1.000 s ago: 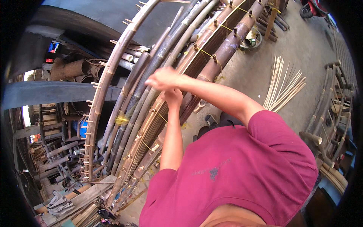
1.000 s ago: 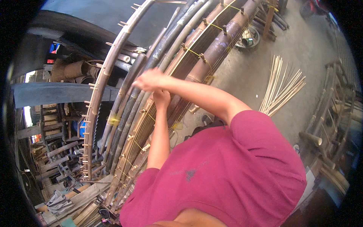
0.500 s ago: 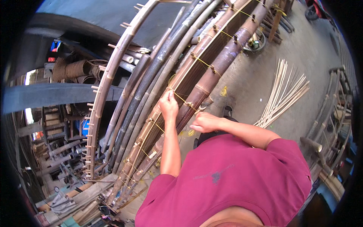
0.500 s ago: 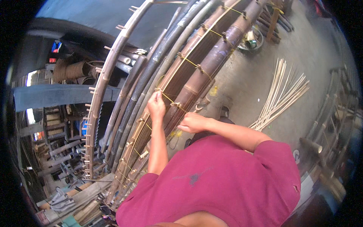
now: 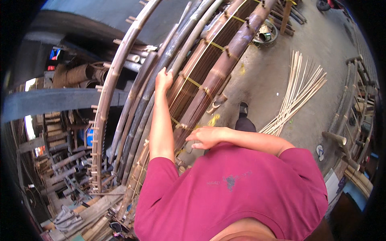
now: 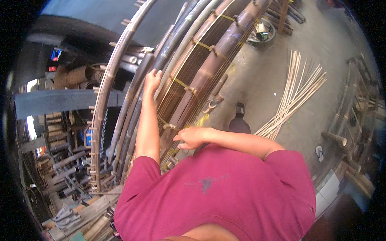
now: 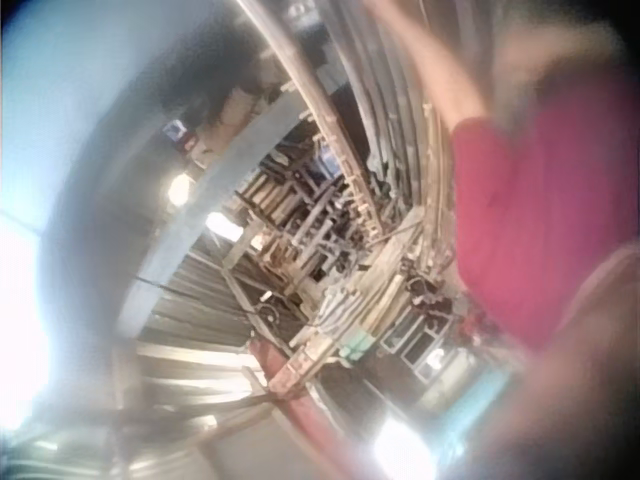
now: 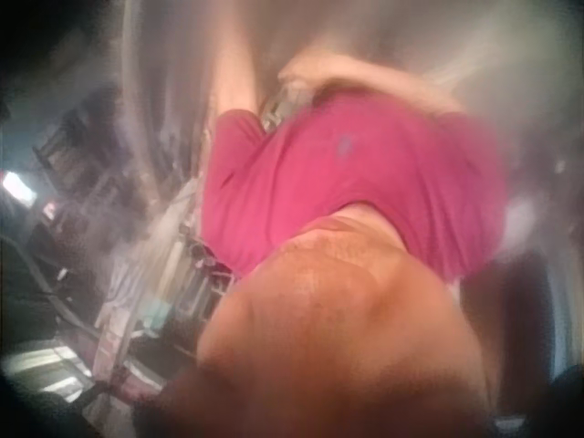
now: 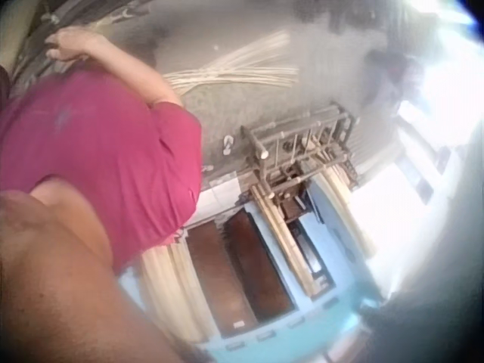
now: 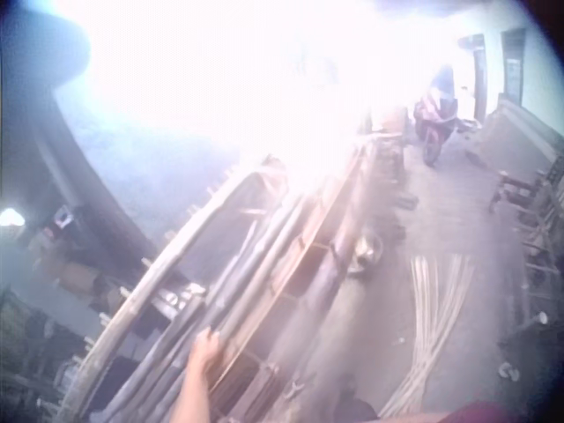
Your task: The person ties yellow string around multiple bamboo poles arranged in a curved rack. They repeatedly wrap and knot the string at several points along the poles to secure them together.
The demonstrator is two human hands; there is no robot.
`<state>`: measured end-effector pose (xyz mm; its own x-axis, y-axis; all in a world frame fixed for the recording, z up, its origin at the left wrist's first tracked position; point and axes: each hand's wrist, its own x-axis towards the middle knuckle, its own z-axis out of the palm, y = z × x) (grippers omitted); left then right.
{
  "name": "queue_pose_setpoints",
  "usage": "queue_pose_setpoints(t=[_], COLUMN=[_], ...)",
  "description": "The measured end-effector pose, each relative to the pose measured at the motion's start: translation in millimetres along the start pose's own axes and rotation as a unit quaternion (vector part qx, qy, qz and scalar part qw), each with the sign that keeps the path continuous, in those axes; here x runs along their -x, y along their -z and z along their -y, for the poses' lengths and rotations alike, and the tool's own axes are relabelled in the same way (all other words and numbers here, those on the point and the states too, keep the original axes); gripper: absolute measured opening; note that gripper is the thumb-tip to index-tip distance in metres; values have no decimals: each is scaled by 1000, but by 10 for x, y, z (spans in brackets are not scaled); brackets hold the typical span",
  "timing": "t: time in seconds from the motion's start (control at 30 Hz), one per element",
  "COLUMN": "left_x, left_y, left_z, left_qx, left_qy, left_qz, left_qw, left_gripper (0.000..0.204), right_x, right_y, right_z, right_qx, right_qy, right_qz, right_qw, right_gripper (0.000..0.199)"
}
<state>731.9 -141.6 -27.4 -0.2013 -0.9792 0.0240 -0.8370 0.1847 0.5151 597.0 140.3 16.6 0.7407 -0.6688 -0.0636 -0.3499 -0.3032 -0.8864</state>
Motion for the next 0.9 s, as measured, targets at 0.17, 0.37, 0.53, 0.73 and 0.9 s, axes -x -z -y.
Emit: queue_pose_setpoints(t=[0.17,0.37,0.53,0.73,0.9], left_x=[1248,2049,2002,1985,2062], left_y=[905,474,472,570,467], left_z=[205,440,505,410,554], left_qx=[-46,39,39,71,58], left_qy=[49,11,-10,-17,15], left_qz=[-54,-59,-53,-31,-82], left_qw=[996,997,998,997,995], left_gripper=[45,30,35,30,27], right_x=[-253,-1219,-1732,-1973,-680], right_y=[-647,-530,34,654,440], right_z=[-329,335,771,-167,800], right_qx=[-691,-485,217,-111,-150], right_qy=[-183,-16,2,-95,113], right_qz=[-106,-556,-71,-105,23], right_qw=[691,675,974,984,982], right_gripper=[38,22,62,58,42])
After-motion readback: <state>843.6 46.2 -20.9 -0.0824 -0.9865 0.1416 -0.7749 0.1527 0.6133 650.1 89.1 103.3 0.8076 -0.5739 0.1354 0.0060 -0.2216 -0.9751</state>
